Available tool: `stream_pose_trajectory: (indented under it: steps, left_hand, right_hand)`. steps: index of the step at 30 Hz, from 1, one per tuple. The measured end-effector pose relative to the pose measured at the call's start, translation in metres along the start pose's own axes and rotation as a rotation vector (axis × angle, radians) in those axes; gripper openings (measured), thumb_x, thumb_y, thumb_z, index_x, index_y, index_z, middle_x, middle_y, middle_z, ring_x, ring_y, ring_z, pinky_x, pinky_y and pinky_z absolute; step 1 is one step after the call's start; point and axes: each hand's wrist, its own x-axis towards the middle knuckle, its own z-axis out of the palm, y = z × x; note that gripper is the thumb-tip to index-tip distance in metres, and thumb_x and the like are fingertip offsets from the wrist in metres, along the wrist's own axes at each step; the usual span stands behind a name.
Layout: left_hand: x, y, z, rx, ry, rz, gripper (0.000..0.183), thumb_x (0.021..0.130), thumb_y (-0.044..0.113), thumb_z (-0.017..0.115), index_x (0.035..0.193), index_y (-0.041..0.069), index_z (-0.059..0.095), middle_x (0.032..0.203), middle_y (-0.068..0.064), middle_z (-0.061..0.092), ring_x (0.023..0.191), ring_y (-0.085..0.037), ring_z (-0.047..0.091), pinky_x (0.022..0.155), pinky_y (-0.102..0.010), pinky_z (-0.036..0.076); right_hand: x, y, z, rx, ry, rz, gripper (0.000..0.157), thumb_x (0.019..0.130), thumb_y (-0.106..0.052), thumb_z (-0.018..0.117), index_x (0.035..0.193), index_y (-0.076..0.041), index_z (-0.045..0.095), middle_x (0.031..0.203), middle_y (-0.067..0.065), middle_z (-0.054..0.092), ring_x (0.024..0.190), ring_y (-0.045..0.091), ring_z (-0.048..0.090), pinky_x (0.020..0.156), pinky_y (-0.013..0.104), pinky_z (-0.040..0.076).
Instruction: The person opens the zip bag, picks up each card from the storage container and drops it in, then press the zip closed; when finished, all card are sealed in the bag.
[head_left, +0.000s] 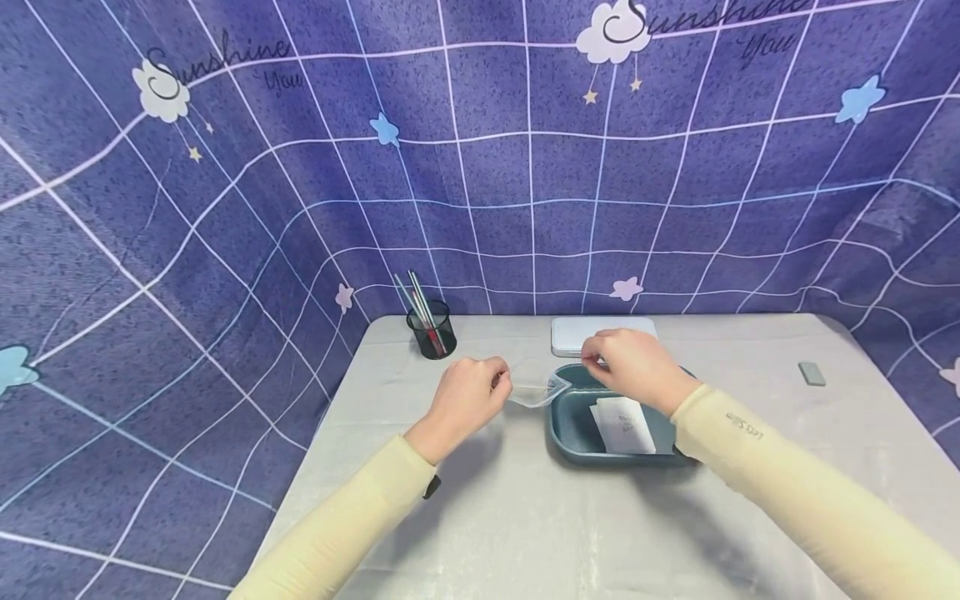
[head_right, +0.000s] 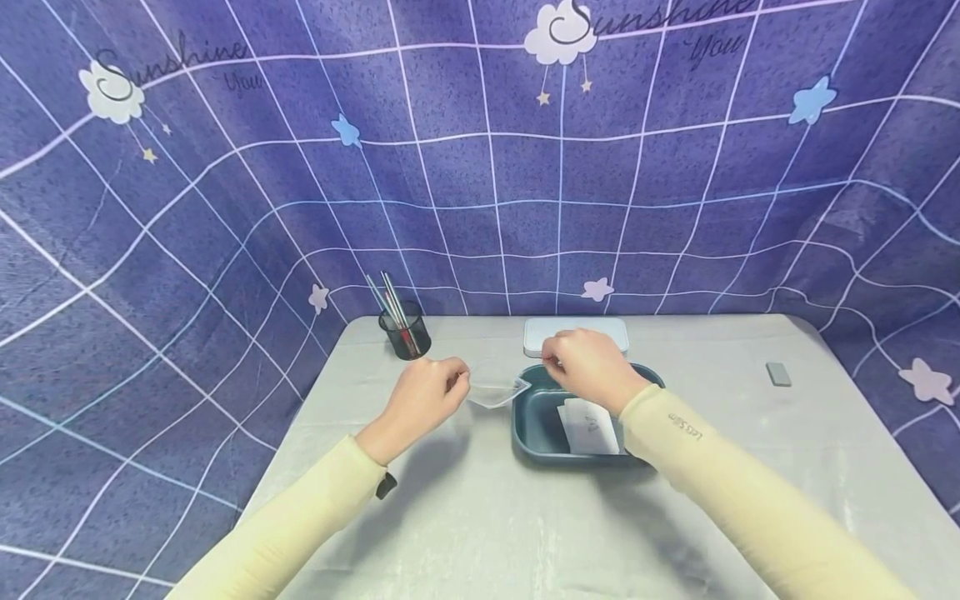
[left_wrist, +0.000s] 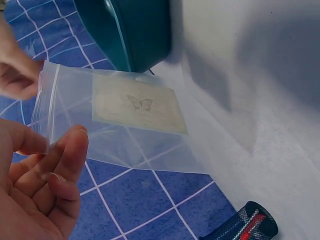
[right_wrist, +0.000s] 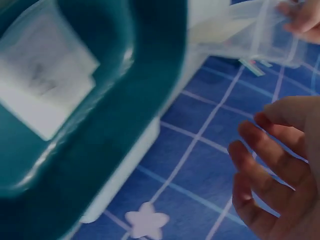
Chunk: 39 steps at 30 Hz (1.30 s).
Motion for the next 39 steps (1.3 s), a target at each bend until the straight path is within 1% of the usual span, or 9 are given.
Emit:
stream_pose_trajectory:
  steps: [5, 10, 13, 18, 23, 25, 28, 32, 39]
  left_hand:
    - [0.000, -0.001, 0.001, 0.004, -0.001, -0.001, 0.015, 0.091, 0.012, 0.062, 0.085, 0.013, 0.075, 0.063, 0.009, 0.061, 0.055, -0.013, 0.056, 0.056, -0.035, 0.050]
    - [0.000, 0.000, -0.001, 0.001, 0.010, 0.000, 0.014, 0.091, 0.012, 0.063, 0.085, 0.013, 0.075, 0.063, 0.008, 0.062, 0.055, -0.014, 0.057, 0.056, -0.037, 0.051]
    - [-0.001, 0.000, -0.001, -0.002, 0.007, -0.002, 0.014, 0.091, 0.012, 0.063, 0.085, 0.012, 0.075, 0.064, 0.007, 0.063, 0.056, -0.015, 0.059, 0.057, -0.038, 0.051]
    - [-0.002, 0.000, -0.002, 0.000, -0.004, -0.011, 0.015, 0.092, 0.012, 0.062, 0.086, 0.013, 0.076, 0.065, 0.007, 0.064, 0.057, -0.015, 0.061, 0.058, -0.038, 0.052]
    - [-0.002, 0.000, -0.002, 0.005, -0.009, -0.011, 0.014, 0.092, 0.012, 0.062, 0.086, 0.012, 0.075, 0.065, 0.008, 0.063, 0.056, -0.014, 0.059, 0.057, -0.036, 0.051]
    - [-0.002, 0.000, -0.002, 0.005, -0.006, -0.008, 0.014, 0.091, 0.011, 0.062, 0.086, 0.013, 0.075, 0.064, 0.008, 0.062, 0.056, -0.013, 0.058, 0.057, -0.036, 0.050]
    - [-0.002, 0.001, -0.002, 0.004, 0.002, -0.001, 0.013, 0.091, 0.011, 0.063, 0.085, 0.013, 0.074, 0.063, 0.009, 0.061, 0.055, -0.013, 0.057, 0.056, -0.036, 0.050]
    - [-0.003, 0.001, -0.002, 0.003, 0.006, 0.004, 0.013, 0.091, 0.011, 0.064, 0.084, 0.013, 0.074, 0.063, 0.009, 0.061, 0.055, -0.014, 0.056, 0.055, -0.036, 0.050]
    - [-0.003, 0.001, -0.001, 0.010, 0.007, 0.008, 0.012, 0.091, 0.011, 0.064, 0.084, 0.013, 0.074, 0.063, 0.009, 0.061, 0.055, -0.014, 0.058, 0.056, -0.037, 0.050]
  right_hand:
    - [-0.010, 0.020, 0.015, -0.016, -0.099, 0.021, 0.013, 0.085, -0.005, 0.077, 0.081, -0.016, 0.073, 0.077, -0.008, 0.067, 0.071, 0.015, 0.063, 0.070, 0.045, 0.055]
    - [-0.020, 0.035, 0.027, -0.029, -0.216, 0.049, 0.007, 0.083, -0.007, 0.080, 0.088, -0.011, 0.077, 0.084, -0.002, 0.074, 0.080, 0.025, 0.071, 0.075, 0.050, 0.058]
    - [-0.025, 0.042, 0.032, -0.028, -0.282, 0.059, 0.010, 0.083, -0.009, 0.082, 0.092, -0.008, 0.078, 0.088, 0.002, 0.075, 0.083, 0.028, 0.072, 0.076, 0.051, 0.058]
    - [-0.031, 0.050, 0.042, -0.031, -0.369, 0.079, 0.016, 0.081, -0.011, 0.086, 0.094, -0.006, 0.077, 0.085, 0.004, 0.073, 0.079, 0.027, 0.070, 0.075, 0.049, 0.058]
    - [-0.037, 0.054, 0.051, -0.073, -0.454, 0.092, 0.029, 0.079, -0.018, 0.089, 0.102, -0.004, 0.078, 0.092, 0.006, 0.071, 0.087, 0.029, 0.069, 0.082, 0.049, 0.057]
    - [-0.040, 0.055, 0.053, -0.079, -0.474, 0.104, 0.040, 0.077, -0.024, 0.091, 0.108, -0.003, 0.078, 0.096, 0.007, 0.070, 0.091, 0.030, 0.069, 0.086, 0.049, 0.056]
    - [-0.043, 0.056, 0.056, -0.085, -0.491, 0.119, 0.052, 0.073, -0.034, 0.094, 0.110, -0.002, 0.078, 0.094, 0.004, 0.066, 0.086, 0.026, 0.067, 0.083, 0.049, 0.056]
    - [-0.046, 0.056, 0.057, -0.105, -0.482, 0.110, 0.052, 0.069, -0.040, 0.095, 0.102, -0.004, 0.078, 0.088, 0.002, 0.061, 0.075, 0.020, 0.061, 0.075, 0.047, 0.056]
    - [-0.048, 0.055, 0.058, -0.124, -0.486, 0.127, 0.054, 0.067, -0.038, 0.096, 0.104, -0.004, 0.077, 0.091, 0.003, 0.063, 0.076, 0.020, 0.060, 0.074, 0.045, 0.055]
